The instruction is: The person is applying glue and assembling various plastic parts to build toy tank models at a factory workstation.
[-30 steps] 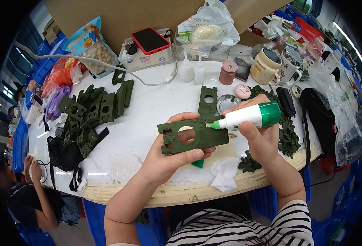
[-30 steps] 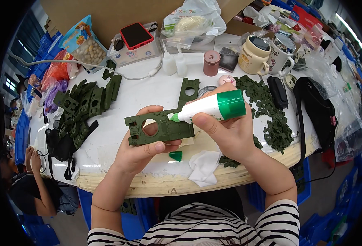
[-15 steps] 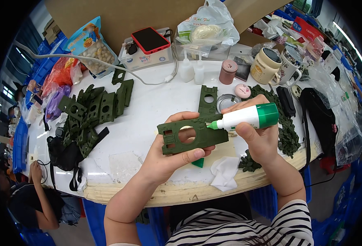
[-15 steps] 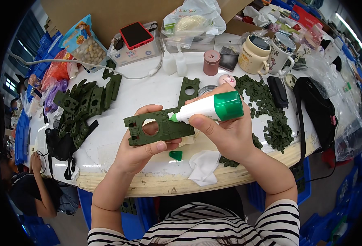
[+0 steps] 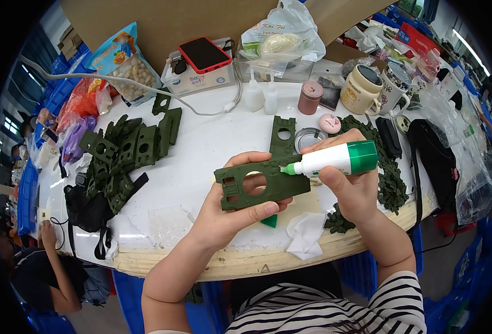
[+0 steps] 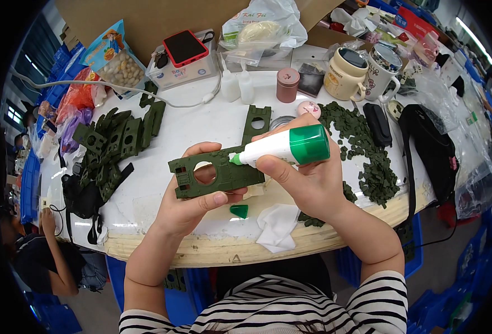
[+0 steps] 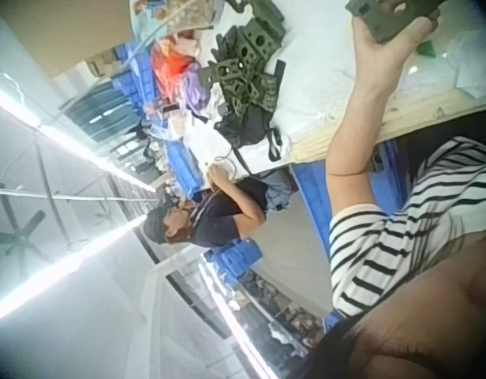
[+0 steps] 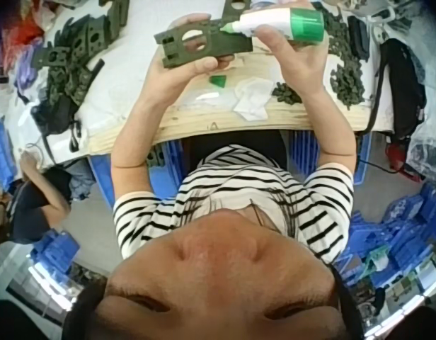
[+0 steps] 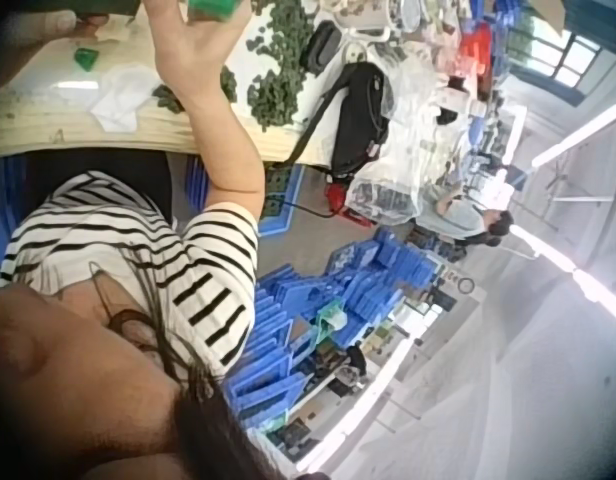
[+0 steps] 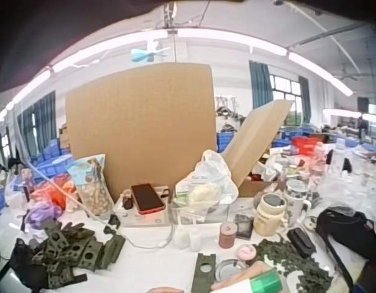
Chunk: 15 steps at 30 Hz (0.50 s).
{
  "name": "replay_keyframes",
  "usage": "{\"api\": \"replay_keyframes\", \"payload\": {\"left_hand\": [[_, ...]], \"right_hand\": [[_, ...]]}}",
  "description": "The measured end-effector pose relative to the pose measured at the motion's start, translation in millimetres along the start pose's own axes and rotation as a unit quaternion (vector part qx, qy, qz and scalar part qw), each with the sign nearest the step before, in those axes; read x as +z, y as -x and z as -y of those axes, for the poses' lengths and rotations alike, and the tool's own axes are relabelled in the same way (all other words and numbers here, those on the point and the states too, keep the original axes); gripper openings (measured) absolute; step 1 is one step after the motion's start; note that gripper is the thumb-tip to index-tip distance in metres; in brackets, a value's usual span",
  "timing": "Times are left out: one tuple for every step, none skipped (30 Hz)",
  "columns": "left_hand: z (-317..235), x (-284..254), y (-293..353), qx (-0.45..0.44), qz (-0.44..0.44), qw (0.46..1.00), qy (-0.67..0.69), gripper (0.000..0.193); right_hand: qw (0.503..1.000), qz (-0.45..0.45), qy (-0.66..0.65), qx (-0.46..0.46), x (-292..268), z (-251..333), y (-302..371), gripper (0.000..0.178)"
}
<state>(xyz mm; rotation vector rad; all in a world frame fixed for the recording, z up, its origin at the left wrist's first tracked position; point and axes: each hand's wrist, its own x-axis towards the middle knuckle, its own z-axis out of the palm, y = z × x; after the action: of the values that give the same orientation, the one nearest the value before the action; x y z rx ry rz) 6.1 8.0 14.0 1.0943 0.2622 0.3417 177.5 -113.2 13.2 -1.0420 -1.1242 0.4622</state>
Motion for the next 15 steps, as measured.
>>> {"api": "replay_keyframes", "payload": {"left_hand": [[0.0, 0.2, 0.3, 0.001, 0.0, 1.0, 0.0, 0.07], [0.0, 0.2, 0.7, 0.002, 0.001, 1.0, 0.0, 0.07], [0.3, -0.2, 0.1, 0.001, 0.0, 1.0, 0.0, 0.07], [0.5, -0.5, -0.4, 0.0, 0.0, 1.0, 0.0, 0.07], [0.3, -0.6, -0.8, -0.001, -0.001, 1.0, -0.001, 0.07], [-0.1, -0.2, -0.6, -0.001, -0.001, 1.0, -0.001, 0.07], [-0.3, 0.0, -0.5, -0.001, -0.001, 1.0, -0.002, 0.07], [0.1, -0.2, -0.5, 0.0, -0.001, 1.0, -0.003, 0.07], [0.8, -0.5, -0.5, 0.001, 0.0, 1.0, -0.003, 0.07], [1.1, -0.7, -0.5, 0.002, 0.0, 1.0, -0.004, 0.07], [0.7, -1.0, -0.1, 0.003, 0.006, 1.0, 0.002, 0.067], [-0.6, -1.3, 0.6, 0.004, 0.013, 1.0, 0.007, 0.065], [-1.6, -1.4, 1.3, 0.005, 0.019, 1.0, 0.013, 0.062], [-1.6, -0.7, 2.4, 0.012, 0.014, 1.0, 0.01, 0.062], [-1.2, 0.4, 3.1, 0.019, 0.01, 1.0, 0.008, 0.061]], "right_hand": [[1.0, 0.001, 0.004, -0.003, 0.0, -0.1, 0.1, 0.028], [1.0, 0.002, 0.004, -0.004, 0.2, 0.4, 0.2, 0.028], [1.0, 0.002, 0.004, -0.003, -0.1, 0.0, -0.2, 0.028], [1.0, 0.002, 0.004, -0.001, -0.3, -0.3, -0.6, 0.028], [1.0, 0.002, 0.002, 0.0, -0.5, -0.5, -0.9, 0.027], [1.0, 0.002, 0.002, 0.001, -0.2, 0.2, -0.8, 0.027], [1.0, 0.002, 0.001, 0.001, 0.0, 0.7, -0.6, 0.027], [1.0, -0.001, -0.004, 0.001, 0.3, 0.6, -0.4, 0.027], [1.0, -0.003, -0.008, 0.002, 0.7, 0.2, -0.2, 0.028], [1.0, -0.005, -0.013, 0.002, 0.9, -0.4, 0.1, 0.028], [0.999, -0.009, -0.033, 0.015, 0.1, -1.8, 0.8, 0.028], [0.998, -0.013, -0.052, 0.028, -1.5, -3.5, 1.6, 0.029], [0.997, -0.016, -0.071, 0.04, -2.6, -5.1, 2.3, 0.03], [0.991, -0.048, -0.109, 0.059, -2.7, -6.1, 3.1, 0.031], [0.983, -0.08, -0.146, 0.077, -2.9, -6.6, 3.9, 0.031]]}}
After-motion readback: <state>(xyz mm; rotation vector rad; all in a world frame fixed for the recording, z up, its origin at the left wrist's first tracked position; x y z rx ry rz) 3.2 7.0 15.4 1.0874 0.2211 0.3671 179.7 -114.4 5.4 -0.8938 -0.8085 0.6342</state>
